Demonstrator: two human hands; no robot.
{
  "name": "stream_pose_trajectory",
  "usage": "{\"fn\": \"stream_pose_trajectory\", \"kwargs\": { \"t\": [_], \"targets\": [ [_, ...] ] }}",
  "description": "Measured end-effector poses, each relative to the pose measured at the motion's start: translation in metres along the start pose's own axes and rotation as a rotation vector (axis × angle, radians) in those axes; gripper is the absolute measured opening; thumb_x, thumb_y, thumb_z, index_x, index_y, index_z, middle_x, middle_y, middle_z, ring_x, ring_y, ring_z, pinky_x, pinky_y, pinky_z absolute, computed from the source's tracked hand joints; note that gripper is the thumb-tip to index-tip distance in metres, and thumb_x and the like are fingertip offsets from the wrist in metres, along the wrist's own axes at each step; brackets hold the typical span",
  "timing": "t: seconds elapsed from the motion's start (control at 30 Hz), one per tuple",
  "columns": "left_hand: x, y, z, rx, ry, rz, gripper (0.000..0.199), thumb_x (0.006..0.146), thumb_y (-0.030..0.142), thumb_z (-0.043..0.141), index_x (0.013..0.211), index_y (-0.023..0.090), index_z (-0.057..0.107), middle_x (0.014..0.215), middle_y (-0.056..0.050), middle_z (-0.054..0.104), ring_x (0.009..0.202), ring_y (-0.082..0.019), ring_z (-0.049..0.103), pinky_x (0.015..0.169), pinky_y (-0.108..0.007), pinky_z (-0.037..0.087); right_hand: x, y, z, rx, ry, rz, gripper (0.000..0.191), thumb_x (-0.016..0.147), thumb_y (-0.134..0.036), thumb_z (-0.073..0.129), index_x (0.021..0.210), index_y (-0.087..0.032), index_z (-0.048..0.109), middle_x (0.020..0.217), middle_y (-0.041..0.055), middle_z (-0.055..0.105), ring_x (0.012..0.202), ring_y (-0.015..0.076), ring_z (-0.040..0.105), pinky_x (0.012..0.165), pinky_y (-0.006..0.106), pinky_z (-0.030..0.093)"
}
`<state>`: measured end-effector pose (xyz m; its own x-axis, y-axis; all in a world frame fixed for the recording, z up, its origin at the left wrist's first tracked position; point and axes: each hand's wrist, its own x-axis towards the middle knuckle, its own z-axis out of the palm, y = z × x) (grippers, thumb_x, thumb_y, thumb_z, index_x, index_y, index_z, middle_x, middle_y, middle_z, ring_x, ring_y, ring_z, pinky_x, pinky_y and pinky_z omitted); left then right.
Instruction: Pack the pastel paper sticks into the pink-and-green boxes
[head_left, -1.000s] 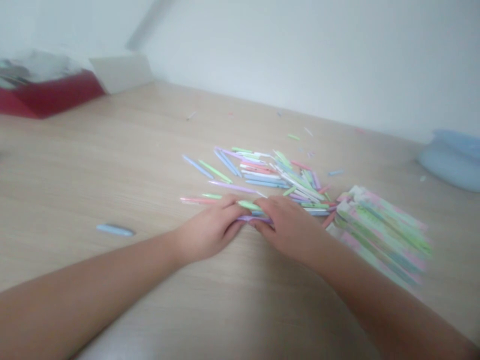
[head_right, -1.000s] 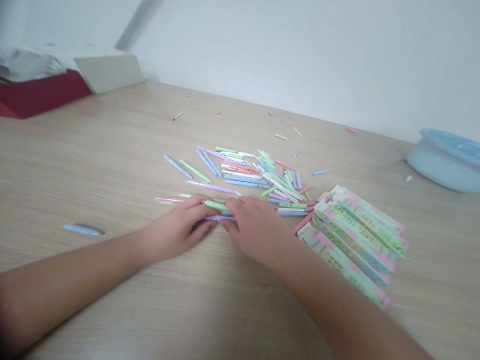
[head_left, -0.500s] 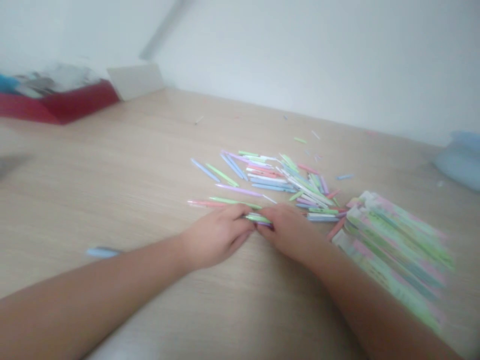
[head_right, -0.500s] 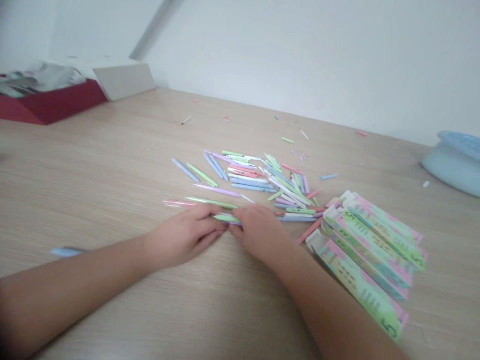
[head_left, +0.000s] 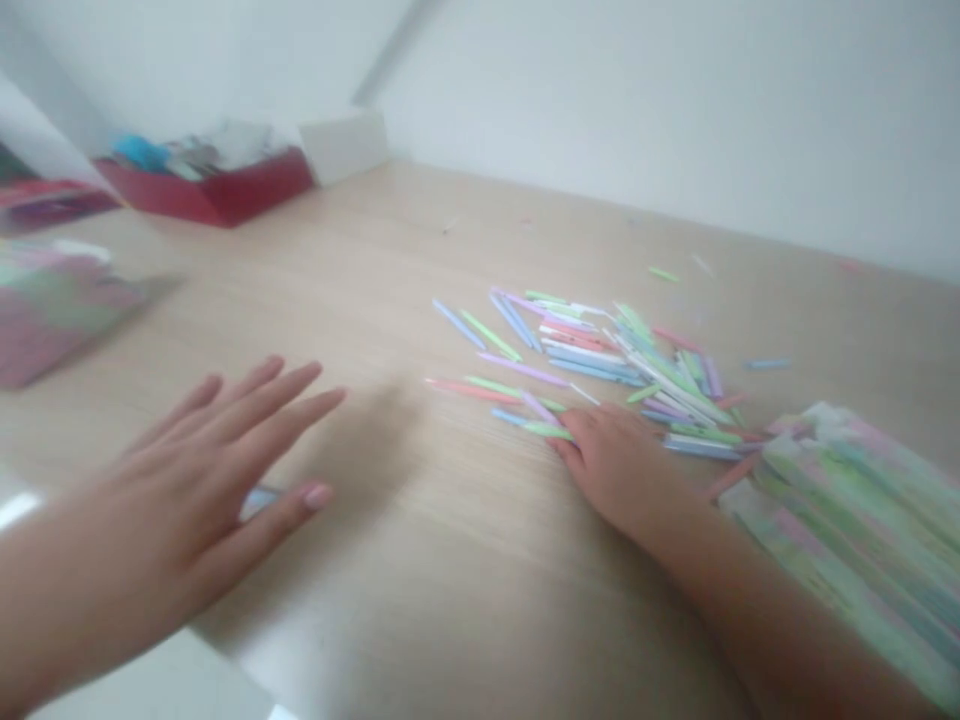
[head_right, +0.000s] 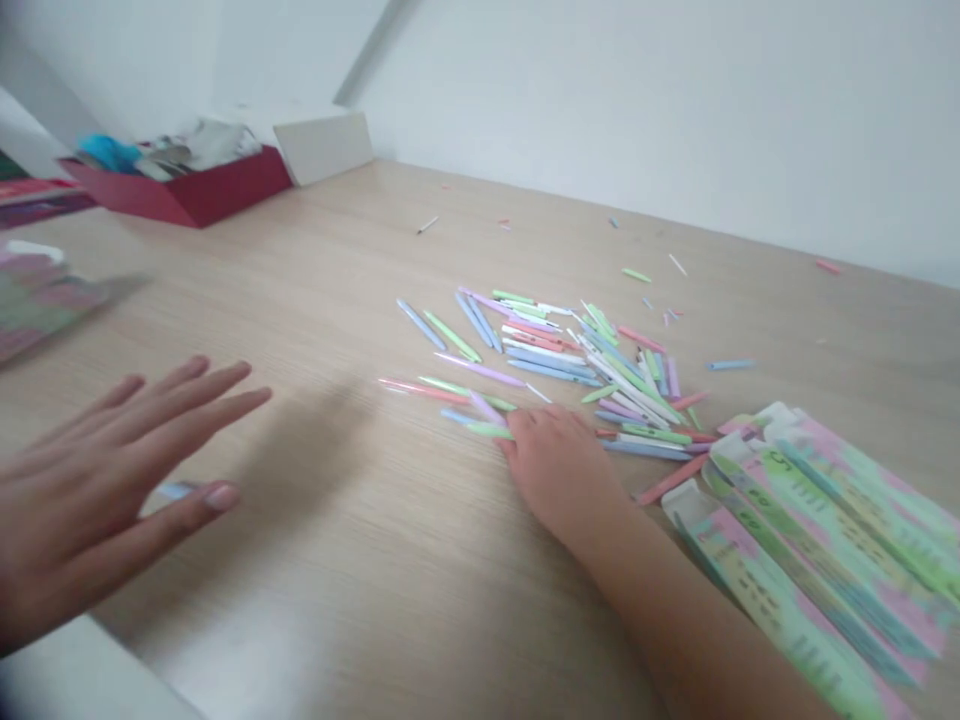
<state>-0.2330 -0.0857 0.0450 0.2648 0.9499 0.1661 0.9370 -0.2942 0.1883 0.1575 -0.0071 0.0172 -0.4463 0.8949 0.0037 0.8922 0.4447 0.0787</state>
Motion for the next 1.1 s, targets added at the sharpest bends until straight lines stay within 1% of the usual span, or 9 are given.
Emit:
{"fn": "stream_pose_trajectory", "kwargs": {
  "t": [0.13, 0.27, 0.37, 0.57, 0.7, 0.8, 0.9, 0.97, 1.1],
  "targets": [
    [-0.031, -0.052, 0.041, 0.026, -0.098, -0.024, 0.073, 0.097, 0.060, 0.050, 0.161, 0.065, 0.015, 0.171, 0.016, 0.028, 0.154, -0.036, 0.042, 0.127, -0.066, 0.032, -0.001, -0.001, 0.004, -0.026, 0.008, -0.013, 0.016, 0.105, -0.027, 0.056, 0.103, -0.018, 0.068, 0.099, 0.0121, 0.073, 0.101, 0.0312, 0.065, 0.088, 0.041, 0.044],
    [-0.014, -0.051, 0.054, 0.054, -0.078, 0.016, 0.063, 0.104, 0.055, 0.044, 0.164, 0.048, 0.029, 0.172, 0.005, 0.034, 0.157, -0.031, 0.038, 0.131, -0.055, 0.028, -0.001, -0.002, 0.005, -0.051, 0.019, -0.040, 0.016, 0.106, -0.026, 0.055, 0.104, -0.017, 0.067, 0.102, 0.0129, 0.072, 0.101, 0.0314, 0.064, 0.088, 0.041, 0.043],
    [0.023, -0.045, 0.057, 0.077, -0.096, 0.049, 0.067, 0.106, 0.060, 0.040, 0.165, 0.030, 0.034, 0.172, -0.006, 0.034, 0.159, -0.028, 0.032, 0.132, -0.051, 0.024, -0.002, -0.003, 0.005, -0.062, 0.037, -0.043, 0.016, 0.107, -0.026, 0.054, 0.104, -0.015, 0.066, 0.102, 0.0131, 0.071, 0.101, 0.0322, 0.063, 0.087, 0.042, 0.044],
    [0.135, -0.041, 0.081, 0.000, -0.063, 0.010, 0.079, 0.104, 0.065, 0.033, 0.162, 0.011, 0.038, 0.170, -0.018, 0.035, 0.160, -0.033, 0.029, 0.131, -0.052, 0.023, -0.003, -0.003, 0.009, -0.058, 0.066, -0.048, 0.014, 0.107, -0.026, 0.055, 0.105, -0.016, 0.065, 0.104, 0.0123, 0.068, 0.102, 0.0319, 0.061, 0.089, 0.042, 0.045],
    [0.204, -0.029, 0.094, -0.034, -0.022, -0.001, 0.080, 0.106, 0.063, 0.028, 0.164, 0.008, 0.033, 0.170, -0.023, 0.032, 0.159, -0.036, 0.029, 0.129, -0.054, 0.025, -0.002, -0.003, 0.011, -0.062, 0.060, -0.057, 0.015, 0.107, -0.026, 0.054, 0.103, -0.017, 0.065, 0.107, 0.0121, 0.065, 0.102, 0.0303, 0.060, 0.089, 0.041, 0.045],
    [0.232, -0.014, 0.095, -0.061, 0.067, 0.027, 0.078, 0.108, 0.059, 0.027, 0.165, 0.005, 0.028, 0.172, -0.025, 0.025, 0.161, -0.035, 0.025, 0.129, -0.051, 0.023, -0.003, -0.003, 0.011, -0.071, 0.060, -0.060, 0.015, 0.108, -0.025, 0.052, 0.104, -0.017, 0.065, 0.108, 0.0125, 0.065, 0.102, 0.0300, 0.059, 0.089, 0.040, 0.045],
    [0.231, -0.001, 0.088, -0.060, 0.210, 0.062, 0.068, 0.109, 0.053, 0.024, 0.158, 0.008, 0.038, 0.167, -0.022, 0.033, 0.157, -0.033, 0.028, 0.128, -0.050, 0.019, -0.004, -0.005, 0.009, -0.078, 0.061, -0.063, 0.014, 0.108, -0.022, 0.051, 0.105, -0.018, 0.064, 0.108, 0.0126, 0.066, 0.101, 0.0300, 0.060, 0.087, 0.040, 0.044],
    [0.217, 0.006, 0.082, -0.057, 0.250, 0.111, 0.062, 0.110, 0.051, 0.020, 0.140, 0.010, 0.055, 0.148, -0.023, 0.052, 0.143, -0.034, 0.044, 0.122, -0.050, 0.028, -0.005, -0.007, 0.008, -0.078, 0.064, -0.057, 0.013, 0.107, -0.018, 0.050, 0.104, -0.018, 0.063, 0.106, 0.0128, 0.066, 0.100, 0.0299, 0.060, 0.085, 0.039, 0.044],
    [0.174, 0.017, 0.074, -0.070, 0.072, 0.325, 0.051, 0.106, 0.058, 0.036, 0.103, 0.017, 0.066, 0.100, -0.012, 0.066, 0.095, -0.026, 0.062, 0.090, -0.039, 0.049, -0.004, -0.008, 0.006, -0.066, 0.082, -0.045, 0.018, 0.104, -0.009, 0.046, 0.107, -0.016, 0.062, 0.101, 0.0129, 0.067, 0.096, 0.0300, 0.061, 0.081, 0.039, 0.043]
  ]
}}
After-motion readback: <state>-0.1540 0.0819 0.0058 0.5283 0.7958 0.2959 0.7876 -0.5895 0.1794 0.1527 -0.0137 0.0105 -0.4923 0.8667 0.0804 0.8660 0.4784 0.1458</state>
